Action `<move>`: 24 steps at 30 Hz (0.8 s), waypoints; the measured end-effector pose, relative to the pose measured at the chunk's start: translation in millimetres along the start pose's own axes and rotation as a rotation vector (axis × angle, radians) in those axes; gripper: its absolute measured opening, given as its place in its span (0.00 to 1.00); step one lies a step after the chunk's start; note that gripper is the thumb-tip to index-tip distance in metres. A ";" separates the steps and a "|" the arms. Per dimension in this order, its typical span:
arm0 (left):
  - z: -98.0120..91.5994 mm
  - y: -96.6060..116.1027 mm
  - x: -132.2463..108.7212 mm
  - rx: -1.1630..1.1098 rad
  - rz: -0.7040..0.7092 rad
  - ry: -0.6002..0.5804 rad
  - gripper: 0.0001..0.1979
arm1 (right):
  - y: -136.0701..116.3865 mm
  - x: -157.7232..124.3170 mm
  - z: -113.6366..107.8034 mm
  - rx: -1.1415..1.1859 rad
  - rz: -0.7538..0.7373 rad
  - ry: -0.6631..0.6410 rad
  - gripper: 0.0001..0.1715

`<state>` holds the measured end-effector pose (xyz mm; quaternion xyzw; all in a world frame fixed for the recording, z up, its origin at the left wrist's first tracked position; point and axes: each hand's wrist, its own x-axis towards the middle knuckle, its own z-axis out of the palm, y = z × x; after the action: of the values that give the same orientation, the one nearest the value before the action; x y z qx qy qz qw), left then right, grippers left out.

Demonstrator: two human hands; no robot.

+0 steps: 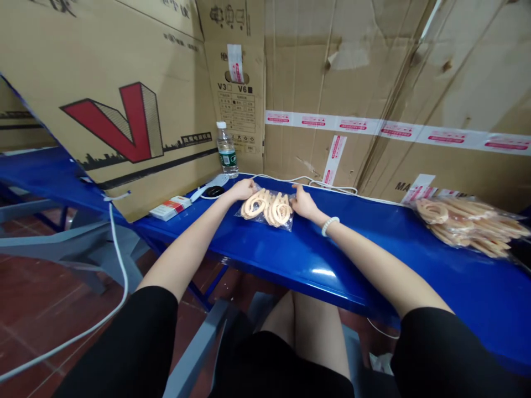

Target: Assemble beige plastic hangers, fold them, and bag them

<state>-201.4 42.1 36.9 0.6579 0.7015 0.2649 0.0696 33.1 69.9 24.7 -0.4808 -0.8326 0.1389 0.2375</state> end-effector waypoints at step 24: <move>19.6 -10.6 -105.0 0.266 0.416 -0.163 0.30 | -15.8 -62.6 4.8 -0.387 -0.502 -0.147 0.26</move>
<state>-188.9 -53.1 -11.0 0.8106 0.5718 0.1254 -0.0172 45.6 7.8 11.5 -0.2852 -0.9510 -0.0507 0.1079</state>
